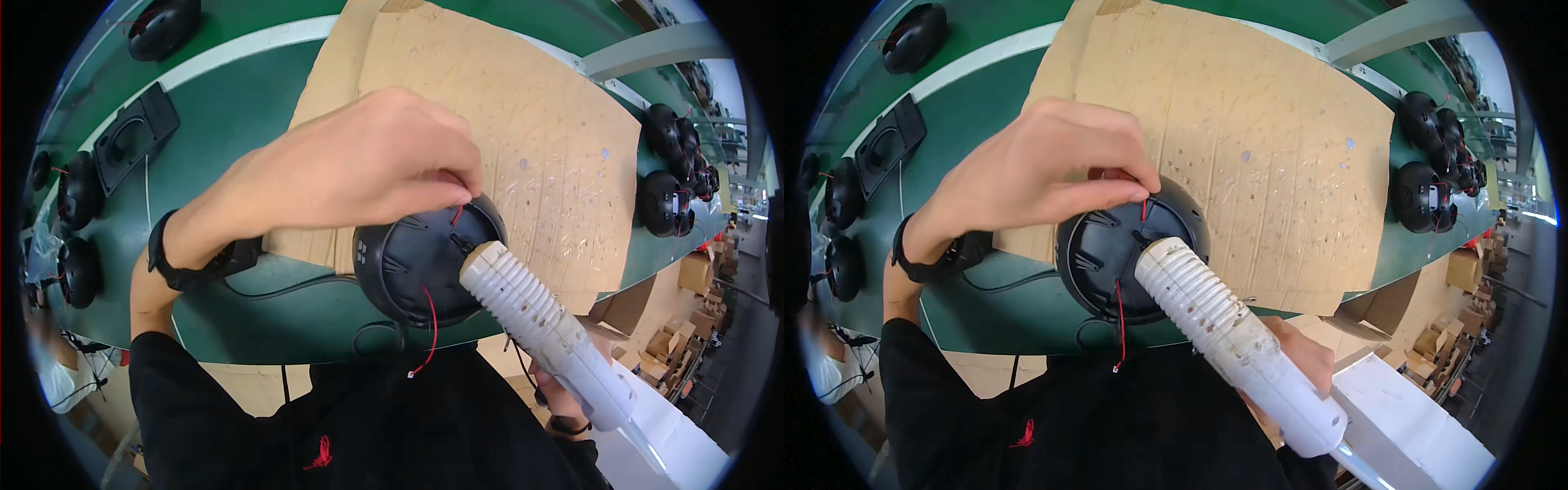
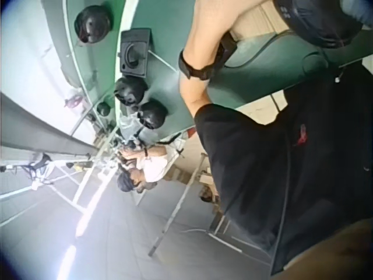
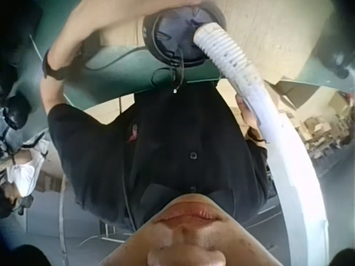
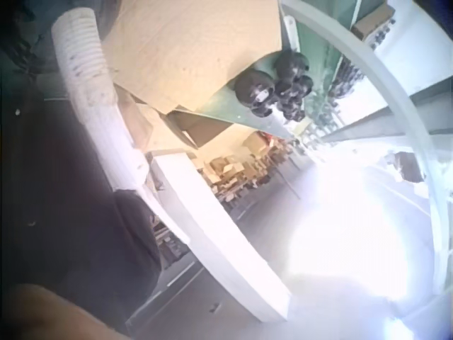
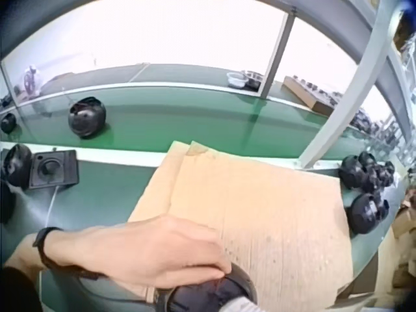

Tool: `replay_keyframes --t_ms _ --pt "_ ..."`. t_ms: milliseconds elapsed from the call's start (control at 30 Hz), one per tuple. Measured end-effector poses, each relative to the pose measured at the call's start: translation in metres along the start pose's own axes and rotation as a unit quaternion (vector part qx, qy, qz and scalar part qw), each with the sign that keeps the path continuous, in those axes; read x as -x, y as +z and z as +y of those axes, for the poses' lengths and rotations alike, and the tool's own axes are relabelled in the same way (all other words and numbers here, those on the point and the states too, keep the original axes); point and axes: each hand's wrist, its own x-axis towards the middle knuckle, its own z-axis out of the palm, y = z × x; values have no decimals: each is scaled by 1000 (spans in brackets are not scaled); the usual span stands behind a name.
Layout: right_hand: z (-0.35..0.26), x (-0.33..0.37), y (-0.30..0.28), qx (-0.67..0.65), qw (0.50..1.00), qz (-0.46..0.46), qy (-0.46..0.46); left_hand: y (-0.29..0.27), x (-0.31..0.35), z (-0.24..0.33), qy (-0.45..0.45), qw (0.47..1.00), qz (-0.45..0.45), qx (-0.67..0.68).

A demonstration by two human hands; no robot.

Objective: The recorder uses a hot glue gun to apply adhesive to the internal wiring and connectors of a spherical electronic component.

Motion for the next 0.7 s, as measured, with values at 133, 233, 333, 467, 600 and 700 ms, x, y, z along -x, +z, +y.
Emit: replay_keyframes --t_ms 133,233,333,467,600,700 --pt "-5 -2 15 318 916 47 -241 0 5 -3 -55 997 10 62" --pt "-40 -3 18 421 907 -3 -16 3 2 -8 -56 996 2 64" --pt "-52 1 17 477 869 -46 121 1 5 -3 -74 996 -1 57" --pt "-21 19 -1 391 919 -7 59 3 8 -7 -49 998 3 48" --pt "-17 21 -3 334 941 -42 43 3 8 -7 -46 997 12 54" --pt "-10 21 2 283 958 -16 -34 6 7 -7 -54 997 17 45"
